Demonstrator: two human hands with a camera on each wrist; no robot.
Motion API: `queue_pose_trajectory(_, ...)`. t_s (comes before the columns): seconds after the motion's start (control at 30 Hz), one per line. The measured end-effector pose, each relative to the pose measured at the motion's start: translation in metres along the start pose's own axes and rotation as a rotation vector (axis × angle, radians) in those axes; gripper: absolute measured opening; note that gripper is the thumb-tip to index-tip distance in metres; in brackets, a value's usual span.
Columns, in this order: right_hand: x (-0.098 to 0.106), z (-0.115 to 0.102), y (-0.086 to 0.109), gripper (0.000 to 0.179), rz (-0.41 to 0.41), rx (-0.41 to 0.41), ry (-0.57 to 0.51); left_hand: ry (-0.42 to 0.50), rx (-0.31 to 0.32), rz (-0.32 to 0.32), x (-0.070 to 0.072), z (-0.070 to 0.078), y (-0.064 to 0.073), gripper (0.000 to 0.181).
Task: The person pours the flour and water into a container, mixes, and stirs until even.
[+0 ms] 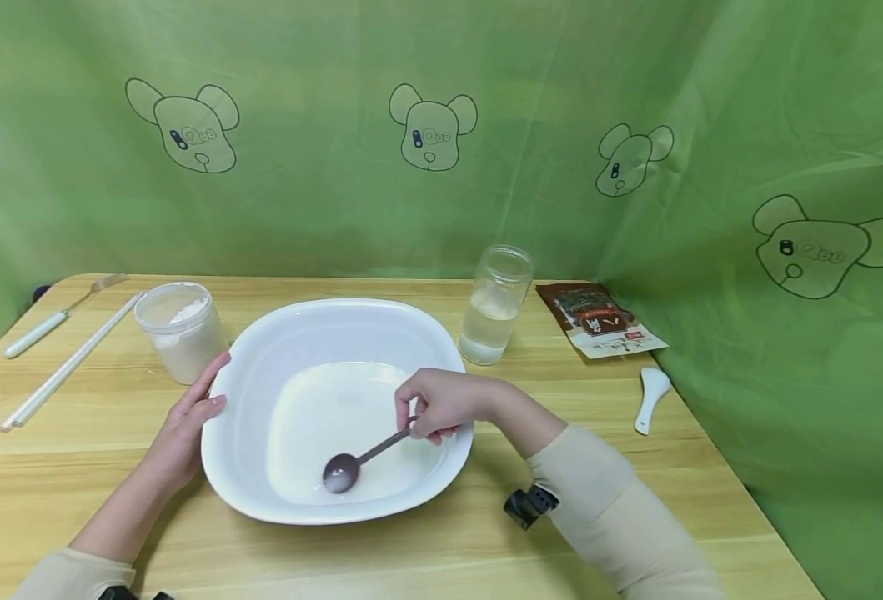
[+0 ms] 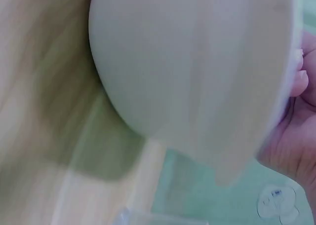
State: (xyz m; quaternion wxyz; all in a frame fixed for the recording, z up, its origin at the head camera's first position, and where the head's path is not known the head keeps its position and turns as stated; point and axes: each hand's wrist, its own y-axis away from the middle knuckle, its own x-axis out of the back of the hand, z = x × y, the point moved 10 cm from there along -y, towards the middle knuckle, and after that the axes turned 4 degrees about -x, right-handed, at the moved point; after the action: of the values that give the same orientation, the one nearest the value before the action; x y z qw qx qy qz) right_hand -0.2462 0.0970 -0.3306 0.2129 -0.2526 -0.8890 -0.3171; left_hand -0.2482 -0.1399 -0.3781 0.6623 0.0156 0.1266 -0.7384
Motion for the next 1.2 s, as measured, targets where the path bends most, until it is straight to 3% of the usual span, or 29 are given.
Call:
queue_pose_trajectory(0.17,0.022,0.012,0.018,0.014,0.066,-0.049,0.022,0.006,0.008,0.0,0.001,-0.001,0.0,0.052)
queue_pose_trajectory(0.3,0.046,0.019,0.022,0.012,0.176,-0.092,0.062,-0.003,0.01,0.003,0.001,-0.001,0.0,0.052)
queue_pose_trajectory(0.5,0.067,0.026,0.007,0.011,0.333,-0.14,0.07,0.002,0.007,0.003,0.002,-0.001,0.0,0.052)
queue_pose_trajectory(0.67,0.069,0.022,-0.015,0.011,0.398,-0.143,0.012,0.006,0.007,0.003,0.001,-0.002,-0.001,0.052)
queue_pose_trajectory(0.77,0.061,0.017,-0.031,0.011,0.39,-0.105,-0.03,0.006,0.011,0.006,0.001,-0.002,-0.001,0.052)
queue_pose_trajectory(0.97,0.036,0.007,-0.054,0.01,0.288,-0.045,-0.126,0.002,0.012,0.008,0.001,-0.002,-0.001,0.052)
queue_pose_trajectory(1.2,0.011,-0.006,-0.044,0.008,0.131,-0.022,-0.088,-0.005,0.002,0.006,0.002,-0.002,-0.001,0.052)
